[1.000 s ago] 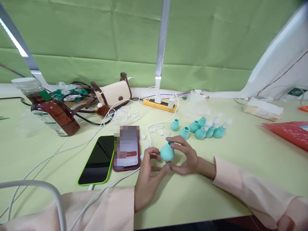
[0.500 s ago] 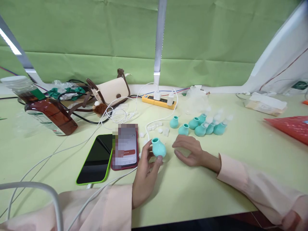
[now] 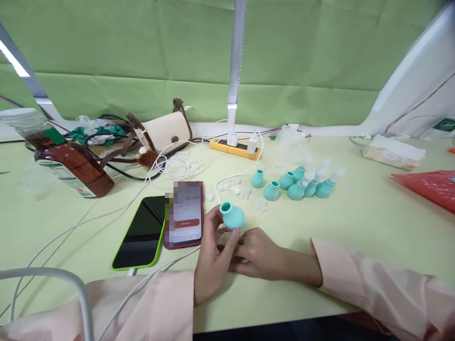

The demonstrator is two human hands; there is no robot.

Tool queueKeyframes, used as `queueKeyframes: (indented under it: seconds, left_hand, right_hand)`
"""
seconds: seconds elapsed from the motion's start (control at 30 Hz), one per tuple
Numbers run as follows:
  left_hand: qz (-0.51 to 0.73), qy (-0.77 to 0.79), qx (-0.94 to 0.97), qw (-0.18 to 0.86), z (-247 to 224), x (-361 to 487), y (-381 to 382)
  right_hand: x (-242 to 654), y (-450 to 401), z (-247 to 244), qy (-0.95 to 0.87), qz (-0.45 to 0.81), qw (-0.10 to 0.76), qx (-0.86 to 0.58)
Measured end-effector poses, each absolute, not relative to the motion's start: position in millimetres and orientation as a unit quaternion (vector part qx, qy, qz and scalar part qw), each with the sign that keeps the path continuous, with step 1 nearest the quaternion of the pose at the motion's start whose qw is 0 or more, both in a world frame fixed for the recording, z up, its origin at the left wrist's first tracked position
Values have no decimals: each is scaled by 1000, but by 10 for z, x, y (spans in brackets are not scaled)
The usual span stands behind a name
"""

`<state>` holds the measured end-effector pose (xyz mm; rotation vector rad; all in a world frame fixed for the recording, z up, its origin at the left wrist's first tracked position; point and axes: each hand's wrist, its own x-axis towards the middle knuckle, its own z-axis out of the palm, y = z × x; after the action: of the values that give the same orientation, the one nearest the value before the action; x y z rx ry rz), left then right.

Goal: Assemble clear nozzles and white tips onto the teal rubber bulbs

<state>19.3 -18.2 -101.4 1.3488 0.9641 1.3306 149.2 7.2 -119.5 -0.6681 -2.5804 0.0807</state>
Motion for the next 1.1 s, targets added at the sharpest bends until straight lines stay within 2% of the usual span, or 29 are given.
queueKeyframes:
  seconds: [0.17, 0.43, 0.63, 0.77, 0.93, 1.03, 1.1]
  left_hand:
    - [537, 413, 546, 493, -1028, 192, -168]
    - [513, 417, 593, 461, -1034, 195, -136]
    - [425, 435, 687, 397, -1069, 144, -136]
    - [404, 423, 725, 364, -1046, 140, -139]
    - [416, 437, 710, 362, -1065, 147, -142]
    - [427, 445, 694, 373, -1090, 145, -146]
    - [428, 450, 686, 379, -1098, 144, -148]
  right_hand:
    - [1459, 107, -1231, -941, 17, 234, -242]
    - [1797, 262, -855, -947, 109, 143, -265]
    - [2163, 352, -759, -908, 105, 207, -348]
    - [2275, 409, -823, -896, 36, 241, -370]
    - [2259, 455, -935, -895, -102, 142, -410]
    - [2239, 477, -985, -888, -120, 84, -435]
    - [2230, 488, -1004, -887, -117, 75, -441]
